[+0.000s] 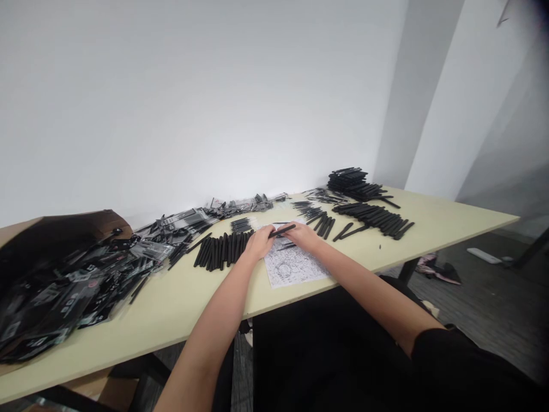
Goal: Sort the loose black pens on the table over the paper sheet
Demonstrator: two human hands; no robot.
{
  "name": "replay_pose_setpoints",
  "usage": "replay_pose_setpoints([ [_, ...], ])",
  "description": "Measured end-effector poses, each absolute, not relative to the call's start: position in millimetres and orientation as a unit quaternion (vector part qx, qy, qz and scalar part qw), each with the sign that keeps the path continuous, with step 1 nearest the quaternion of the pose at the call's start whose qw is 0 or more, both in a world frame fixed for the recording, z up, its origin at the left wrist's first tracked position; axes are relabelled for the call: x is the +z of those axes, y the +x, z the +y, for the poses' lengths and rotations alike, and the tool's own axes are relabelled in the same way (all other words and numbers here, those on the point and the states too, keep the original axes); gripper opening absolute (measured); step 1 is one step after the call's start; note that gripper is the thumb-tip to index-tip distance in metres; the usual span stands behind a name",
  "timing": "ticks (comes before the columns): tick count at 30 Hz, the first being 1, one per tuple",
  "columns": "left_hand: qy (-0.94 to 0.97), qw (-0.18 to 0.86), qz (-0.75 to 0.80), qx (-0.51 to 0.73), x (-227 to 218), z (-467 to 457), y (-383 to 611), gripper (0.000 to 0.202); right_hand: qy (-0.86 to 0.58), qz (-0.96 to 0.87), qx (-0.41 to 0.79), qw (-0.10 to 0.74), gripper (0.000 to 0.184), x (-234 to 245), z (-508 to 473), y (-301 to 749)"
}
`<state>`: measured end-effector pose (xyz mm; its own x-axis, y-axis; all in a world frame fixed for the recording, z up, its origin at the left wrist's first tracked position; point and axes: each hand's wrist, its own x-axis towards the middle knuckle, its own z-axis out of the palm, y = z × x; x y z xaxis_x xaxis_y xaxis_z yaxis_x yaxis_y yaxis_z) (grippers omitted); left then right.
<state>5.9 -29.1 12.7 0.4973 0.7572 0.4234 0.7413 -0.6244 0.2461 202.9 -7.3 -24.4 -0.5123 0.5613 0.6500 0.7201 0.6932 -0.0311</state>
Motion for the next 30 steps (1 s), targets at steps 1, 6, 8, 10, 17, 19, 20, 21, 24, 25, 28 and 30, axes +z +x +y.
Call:
replay_pose_setpoints([
  [1,0.865,0.015,0.433,0.253,12.5,-29.0,5.9,0.018,-0.375,-0.859,-0.117,0.328,0.026,-24.6,-7.5,202.8],
  [6,0.865,0.018,0.434,0.253,11.6,-28.0,6.5,0.015,-0.388,-0.842,-0.078,0.365,0.026,-23.8,-10.8,203.0],
  [8,0.863,0.021,0.437,0.252,11.9,-28.0,7.0,0.014,-0.38,-0.843,-0.071,0.373,0.03,-23.5,-12.0,203.2],
  [10,0.861,0.024,0.441,0.252,12.5,-28.5,7.4,0.015,-0.382,-0.844,-0.066,0.371,0.033,-23.2,-12.7,203.3],
  [17,0.86,0.032,0.441,0.255,14.1,-30.3,6.6,0.017,-0.402,-0.834,-0.088,0.368,0.03,-20.3,-13.8,205.5],
  [19,0.858,0.029,0.444,0.255,13.6,-29.8,6.0,0.017,-0.402,-0.836,-0.102,0.361,0.028,-18.5,-14.4,205.9],
  [20,0.858,0.028,0.445,0.255,13.2,-29.5,5.8,0.017,-0.402,-0.837,-0.107,0.356,0.027,-17.6,-14.7,205.8],
  [21,0.857,0.026,0.446,0.256,12.9,-29.2,5.6,0.017,-0.403,-0.838,-0.112,0.35,0.025,-16.6,-15.0,205.4],
  [24,0.855,0.029,0.449,0.258,12.4,-28.6,5.2,0.017,-0.407,-0.844,-0.128,0.325,0.024,-14.5,-15.5,203.8],
  [25,0.854,0.032,0.45,0.258,12.4,-28.5,5.2,0.017,-0.406,-0.846,-0.132,0.318,0.024,-14.3,-15.4,203.3],
  [28,0.852,0.038,0.454,0.258,12.3,-28.2,5.2,0.018,-0.399,-0.852,-0.137,0.311,0.026,-15.7,-14.4,202.9],
  [30,0.851,0.043,0.453,0.263,11.9,-27.7,5.4,0.017,-0.388,-0.853,-0.137,0.321,0.028,-17.3,-13.6,203.1],
])
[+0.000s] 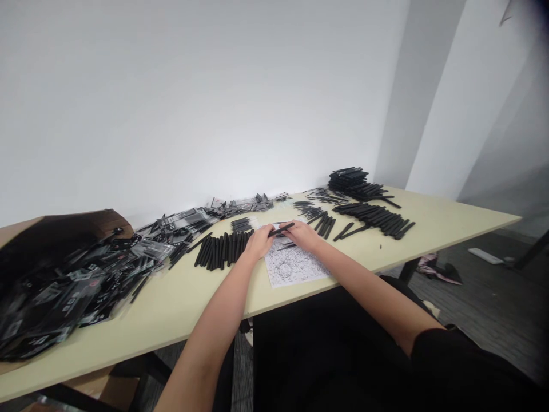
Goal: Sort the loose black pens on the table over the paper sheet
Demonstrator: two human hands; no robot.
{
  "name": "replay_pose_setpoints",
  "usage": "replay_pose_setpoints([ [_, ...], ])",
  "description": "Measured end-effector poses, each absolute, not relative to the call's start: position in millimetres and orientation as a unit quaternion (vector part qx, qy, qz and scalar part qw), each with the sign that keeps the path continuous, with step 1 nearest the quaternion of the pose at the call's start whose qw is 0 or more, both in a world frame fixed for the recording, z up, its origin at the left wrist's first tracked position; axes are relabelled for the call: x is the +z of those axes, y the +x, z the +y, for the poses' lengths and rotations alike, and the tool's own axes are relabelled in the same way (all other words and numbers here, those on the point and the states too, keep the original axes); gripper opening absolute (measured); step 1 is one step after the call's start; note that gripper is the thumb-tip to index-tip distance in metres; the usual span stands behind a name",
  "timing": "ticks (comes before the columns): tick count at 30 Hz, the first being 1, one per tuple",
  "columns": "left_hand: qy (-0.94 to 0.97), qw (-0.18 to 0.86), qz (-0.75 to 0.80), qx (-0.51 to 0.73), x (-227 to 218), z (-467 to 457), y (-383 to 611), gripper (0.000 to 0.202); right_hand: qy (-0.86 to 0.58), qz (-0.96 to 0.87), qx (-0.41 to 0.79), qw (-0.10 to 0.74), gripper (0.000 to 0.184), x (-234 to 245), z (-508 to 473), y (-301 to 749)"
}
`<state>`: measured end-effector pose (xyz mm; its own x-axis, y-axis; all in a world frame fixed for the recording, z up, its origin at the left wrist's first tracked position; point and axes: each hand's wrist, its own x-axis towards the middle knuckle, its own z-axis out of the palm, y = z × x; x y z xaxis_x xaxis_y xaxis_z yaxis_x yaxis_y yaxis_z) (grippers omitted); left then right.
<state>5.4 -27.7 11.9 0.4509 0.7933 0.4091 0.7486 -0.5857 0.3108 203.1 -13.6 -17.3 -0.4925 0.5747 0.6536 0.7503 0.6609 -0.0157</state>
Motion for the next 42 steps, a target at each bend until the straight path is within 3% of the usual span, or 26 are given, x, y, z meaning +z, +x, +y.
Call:
replay_pose_setpoints([
  [17,0.859,0.017,0.441,0.259,8.9,-24.0,3.6,0.016,-0.387,-0.852,-0.133,0.327,0.032,-16.8,-17.7,204.9],
  [25,0.861,0.014,0.437,0.26,10.1,-25.1,5.0,0.014,-0.351,-0.85,-0.137,0.369,0.036,-20.8,-12.6,206.0],
  [33,0.86,0.007,0.441,0.255,9.4,-25.1,4.2,0.014,-0.347,-0.85,-0.124,0.378,0.029,-19.2,-13.4,208.3],
  [42,0.861,0.009,0.438,0.257,8.8,-24.6,4.2,0.014,-0.341,-0.845,-0.146,0.385,0.037,-19.7,-14.5,206.1],
])
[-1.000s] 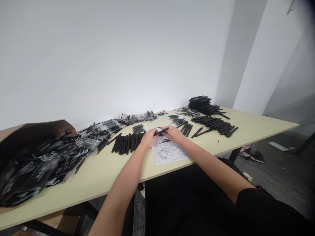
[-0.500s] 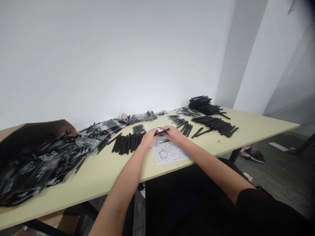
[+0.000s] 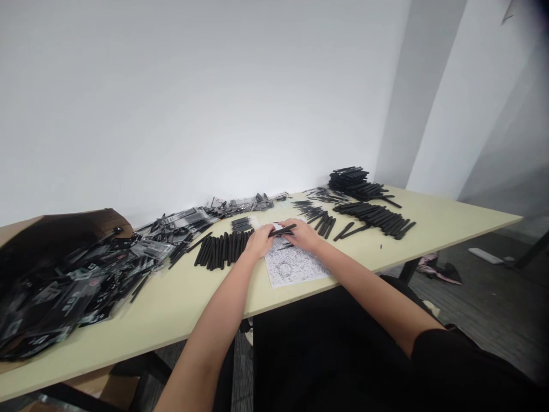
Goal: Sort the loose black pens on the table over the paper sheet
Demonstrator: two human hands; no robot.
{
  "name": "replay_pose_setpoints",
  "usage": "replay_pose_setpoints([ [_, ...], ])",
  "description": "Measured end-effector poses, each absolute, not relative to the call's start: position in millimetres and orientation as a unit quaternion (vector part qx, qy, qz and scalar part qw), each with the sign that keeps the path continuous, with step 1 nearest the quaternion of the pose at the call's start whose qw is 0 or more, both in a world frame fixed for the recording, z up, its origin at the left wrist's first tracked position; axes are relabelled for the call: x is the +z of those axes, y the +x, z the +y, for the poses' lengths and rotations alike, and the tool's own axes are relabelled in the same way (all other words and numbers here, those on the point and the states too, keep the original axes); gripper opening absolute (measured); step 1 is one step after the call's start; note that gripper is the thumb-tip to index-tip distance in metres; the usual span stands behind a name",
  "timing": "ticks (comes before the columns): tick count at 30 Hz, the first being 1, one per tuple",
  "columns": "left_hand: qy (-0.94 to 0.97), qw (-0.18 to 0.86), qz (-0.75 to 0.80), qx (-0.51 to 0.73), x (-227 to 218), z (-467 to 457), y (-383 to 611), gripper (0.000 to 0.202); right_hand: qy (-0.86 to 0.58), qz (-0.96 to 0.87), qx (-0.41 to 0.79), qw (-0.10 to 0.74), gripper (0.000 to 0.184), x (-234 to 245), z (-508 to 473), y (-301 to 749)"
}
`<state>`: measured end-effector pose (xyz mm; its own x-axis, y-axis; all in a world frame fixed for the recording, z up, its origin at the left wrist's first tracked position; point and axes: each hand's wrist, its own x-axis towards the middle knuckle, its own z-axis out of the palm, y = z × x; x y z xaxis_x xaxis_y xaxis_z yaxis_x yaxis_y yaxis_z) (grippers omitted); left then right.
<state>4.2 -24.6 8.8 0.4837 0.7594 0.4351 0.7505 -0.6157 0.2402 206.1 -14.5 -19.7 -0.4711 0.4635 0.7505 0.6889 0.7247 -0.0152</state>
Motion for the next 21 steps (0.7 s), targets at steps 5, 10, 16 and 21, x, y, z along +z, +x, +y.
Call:
replay_pose_setpoints([
  [5,0.862,0.014,0.438,0.255,8.8,-24.0,4.9,0.014,-0.349,-0.839,-0.14,0.392,0.03,-22.0,-10.5,207.3],
  [10,0.862,0.009,0.442,0.25,10.3,-24.8,5.1,0.014,-0.353,-0.846,-0.126,0.38,0.025,-20.1,-11.1,207.7],
  [16,0.864,0.004,0.435,0.255,10.5,-26.0,4.6,0.014,-0.351,-0.853,-0.126,0.366,0.025,-17.0,-15.0,207.1],
  [21,0.865,0.008,0.432,0.256,9.2,-25.7,5.2,0.014,-0.351,-0.853,-0.129,0.363,0.022,-18.1,-13.9,207.4],
])
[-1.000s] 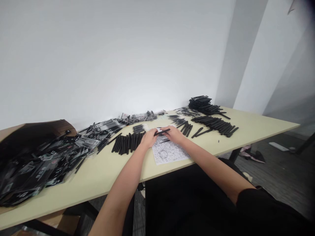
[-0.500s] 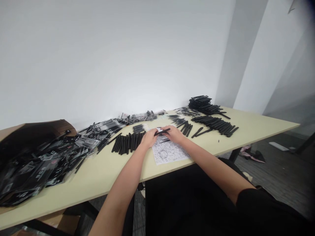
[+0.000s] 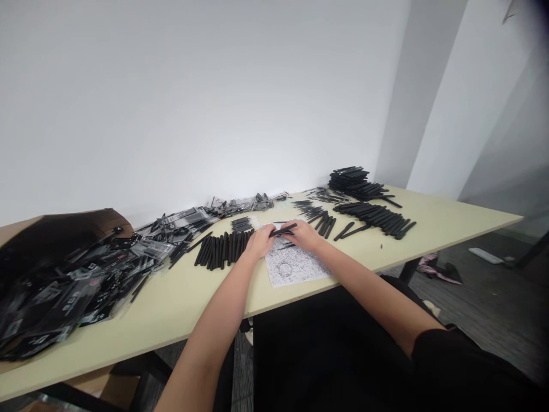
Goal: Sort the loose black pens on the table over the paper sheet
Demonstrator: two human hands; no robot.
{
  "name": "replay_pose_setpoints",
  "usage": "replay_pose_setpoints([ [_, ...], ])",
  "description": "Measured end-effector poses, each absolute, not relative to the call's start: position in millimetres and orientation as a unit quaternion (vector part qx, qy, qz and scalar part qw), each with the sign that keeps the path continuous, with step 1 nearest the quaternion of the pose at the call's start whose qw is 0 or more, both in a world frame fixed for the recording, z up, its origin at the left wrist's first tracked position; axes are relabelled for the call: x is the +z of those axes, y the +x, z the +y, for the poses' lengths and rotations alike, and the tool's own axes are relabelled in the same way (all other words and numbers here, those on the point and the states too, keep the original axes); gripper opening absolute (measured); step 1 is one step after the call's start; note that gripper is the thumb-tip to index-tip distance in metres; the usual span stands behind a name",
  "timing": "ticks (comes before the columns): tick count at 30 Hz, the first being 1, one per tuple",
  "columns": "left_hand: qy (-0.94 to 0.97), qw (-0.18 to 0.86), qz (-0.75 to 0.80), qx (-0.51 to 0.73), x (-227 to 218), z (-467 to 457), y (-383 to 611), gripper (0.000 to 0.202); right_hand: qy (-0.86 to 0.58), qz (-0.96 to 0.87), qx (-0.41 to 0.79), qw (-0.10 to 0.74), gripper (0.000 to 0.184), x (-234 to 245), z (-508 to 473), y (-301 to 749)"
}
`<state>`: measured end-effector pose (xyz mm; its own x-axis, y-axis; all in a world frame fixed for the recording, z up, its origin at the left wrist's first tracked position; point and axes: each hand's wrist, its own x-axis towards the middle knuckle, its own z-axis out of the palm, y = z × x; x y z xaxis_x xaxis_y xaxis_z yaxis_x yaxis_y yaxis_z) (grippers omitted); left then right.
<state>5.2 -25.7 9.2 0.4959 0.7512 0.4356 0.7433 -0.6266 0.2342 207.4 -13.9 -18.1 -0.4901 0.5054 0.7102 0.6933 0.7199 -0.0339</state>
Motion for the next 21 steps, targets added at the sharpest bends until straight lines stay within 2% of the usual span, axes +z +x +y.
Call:
replay_pose_setpoints([
  [21,0.868,0.028,0.424,0.257,11.6,-28.4,7.7,0.015,-0.371,-0.852,-0.132,0.346,0.025,-10.3,-22.4,203.9],
])
